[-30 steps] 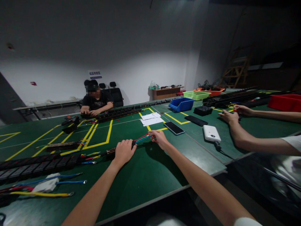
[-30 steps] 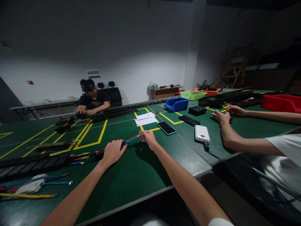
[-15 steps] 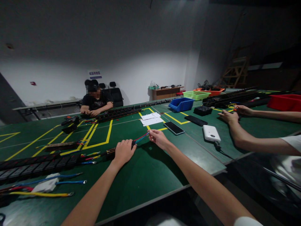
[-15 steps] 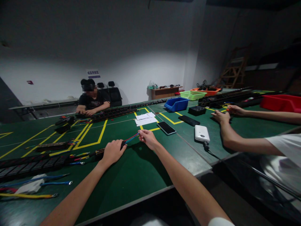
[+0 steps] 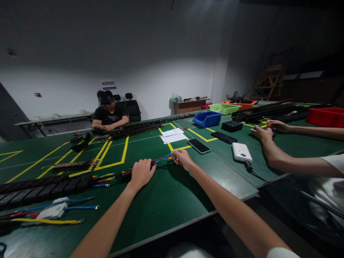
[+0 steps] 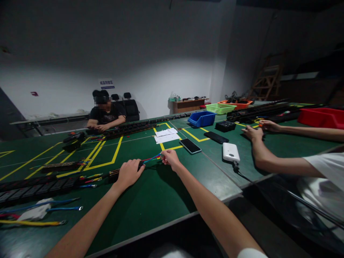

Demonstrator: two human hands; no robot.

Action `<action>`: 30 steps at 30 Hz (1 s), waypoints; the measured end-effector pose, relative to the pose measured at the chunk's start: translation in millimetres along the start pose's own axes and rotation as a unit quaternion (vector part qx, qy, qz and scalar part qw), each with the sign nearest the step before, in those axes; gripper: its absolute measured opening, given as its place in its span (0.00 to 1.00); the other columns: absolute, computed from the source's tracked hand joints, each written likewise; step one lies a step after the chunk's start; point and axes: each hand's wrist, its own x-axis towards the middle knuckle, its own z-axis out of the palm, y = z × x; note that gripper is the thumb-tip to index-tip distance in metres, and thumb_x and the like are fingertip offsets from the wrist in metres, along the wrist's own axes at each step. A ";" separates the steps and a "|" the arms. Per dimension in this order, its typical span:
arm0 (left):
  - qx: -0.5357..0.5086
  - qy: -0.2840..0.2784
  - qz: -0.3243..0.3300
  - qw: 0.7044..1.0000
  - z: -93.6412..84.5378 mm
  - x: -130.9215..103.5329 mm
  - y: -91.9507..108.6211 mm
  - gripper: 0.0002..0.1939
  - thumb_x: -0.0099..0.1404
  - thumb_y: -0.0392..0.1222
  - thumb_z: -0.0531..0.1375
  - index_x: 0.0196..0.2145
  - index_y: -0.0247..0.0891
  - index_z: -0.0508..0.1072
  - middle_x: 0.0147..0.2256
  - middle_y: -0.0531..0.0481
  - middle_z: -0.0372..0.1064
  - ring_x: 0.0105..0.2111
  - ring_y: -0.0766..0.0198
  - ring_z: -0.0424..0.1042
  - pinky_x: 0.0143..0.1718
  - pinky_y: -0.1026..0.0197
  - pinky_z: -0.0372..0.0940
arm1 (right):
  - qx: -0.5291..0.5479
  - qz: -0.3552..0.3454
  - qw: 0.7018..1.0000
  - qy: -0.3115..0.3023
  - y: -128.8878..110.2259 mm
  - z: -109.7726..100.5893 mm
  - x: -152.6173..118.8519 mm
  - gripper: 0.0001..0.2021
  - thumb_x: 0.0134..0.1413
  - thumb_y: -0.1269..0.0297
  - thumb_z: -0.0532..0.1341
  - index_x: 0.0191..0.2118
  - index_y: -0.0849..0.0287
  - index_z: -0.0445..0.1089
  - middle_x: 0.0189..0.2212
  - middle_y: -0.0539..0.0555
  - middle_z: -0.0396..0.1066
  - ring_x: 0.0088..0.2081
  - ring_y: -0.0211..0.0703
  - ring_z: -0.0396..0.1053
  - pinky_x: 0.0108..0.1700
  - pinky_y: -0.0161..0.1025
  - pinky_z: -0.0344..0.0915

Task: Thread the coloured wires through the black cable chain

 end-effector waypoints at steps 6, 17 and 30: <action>-0.009 -0.008 -0.002 1.000 -1.6 0.2 0.2 0.20 0.74 0.54 0.48 0.45 0.38 0.73 0.42 0.43 0.75 0.42 0.53 0.72 0.43 0.54 0.63 | -0.017 -0.014 1.000 -0.004 3.1 -1.0 2.5 0.06 0.52 0.72 0.61 0.38 0.62 0.72 0.19 0.47 0.67 0.17 0.32 0.64 0.16 0.26 0.58; 0.016 -0.009 -0.005 1.000 -3.5 0.2 3.0 0.20 0.74 0.54 0.48 0.45 0.38 0.73 0.43 0.42 0.75 0.43 0.53 0.72 0.44 0.53 0.62 | 0.009 0.023 1.000 -0.019 0.0 1.7 0.2 0.06 0.50 0.70 0.62 0.25 0.62 0.67 0.15 0.46 0.62 0.17 0.31 0.62 0.18 0.27 0.59; -0.006 -0.008 -0.001 1.000 -1.6 0.6 1.0 0.21 0.74 0.54 0.48 0.46 0.37 0.74 0.43 0.43 0.75 0.43 0.54 0.73 0.43 0.54 0.64 | -0.027 -0.036 0.999 -0.026 -0.2 2.0 -0.5 0.10 0.46 0.75 0.57 0.34 0.62 0.74 0.19 0.46 0.65 0.18 0.31 0.63 0.17 0.26 0.57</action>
